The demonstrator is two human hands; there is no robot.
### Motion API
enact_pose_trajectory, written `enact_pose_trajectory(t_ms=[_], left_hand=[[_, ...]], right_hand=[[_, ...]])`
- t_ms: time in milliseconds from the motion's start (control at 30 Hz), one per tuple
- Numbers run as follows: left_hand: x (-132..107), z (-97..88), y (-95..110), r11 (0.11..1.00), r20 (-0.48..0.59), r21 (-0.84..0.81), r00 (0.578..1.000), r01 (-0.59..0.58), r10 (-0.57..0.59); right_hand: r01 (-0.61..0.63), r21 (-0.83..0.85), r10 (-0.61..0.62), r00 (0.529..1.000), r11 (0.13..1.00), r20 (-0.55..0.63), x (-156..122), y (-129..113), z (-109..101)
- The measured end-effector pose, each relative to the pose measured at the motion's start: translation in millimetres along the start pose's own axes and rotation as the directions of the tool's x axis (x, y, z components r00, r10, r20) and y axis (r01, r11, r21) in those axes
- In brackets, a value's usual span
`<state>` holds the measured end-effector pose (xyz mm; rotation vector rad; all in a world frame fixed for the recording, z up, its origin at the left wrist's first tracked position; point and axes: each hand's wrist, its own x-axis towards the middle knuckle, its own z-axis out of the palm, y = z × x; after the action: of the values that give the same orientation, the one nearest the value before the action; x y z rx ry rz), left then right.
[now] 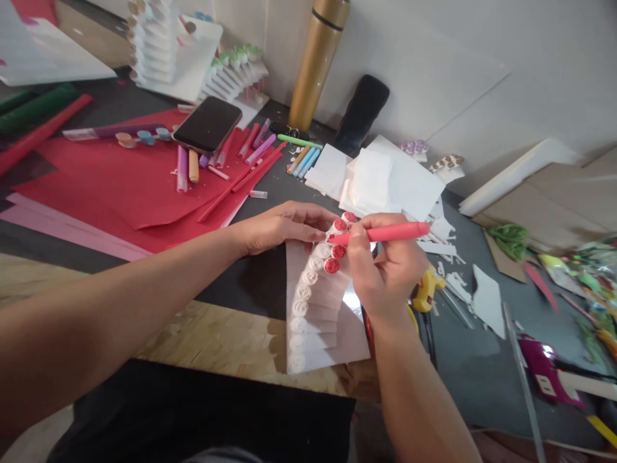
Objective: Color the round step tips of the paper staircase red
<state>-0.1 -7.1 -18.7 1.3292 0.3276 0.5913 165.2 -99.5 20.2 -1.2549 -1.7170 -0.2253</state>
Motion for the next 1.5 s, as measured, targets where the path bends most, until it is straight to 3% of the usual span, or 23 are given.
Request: enact_pose_trajectory(t_ms=[1500], left_hand=[[-0.9,2.1,2.2,0.999,-0.004,-0.009,0.999,0.039,-0.039]], right_hand=[[-0.035,-0.023,0.035,0.999,0.999,-0.026,1.4,4.3,-3.5]])
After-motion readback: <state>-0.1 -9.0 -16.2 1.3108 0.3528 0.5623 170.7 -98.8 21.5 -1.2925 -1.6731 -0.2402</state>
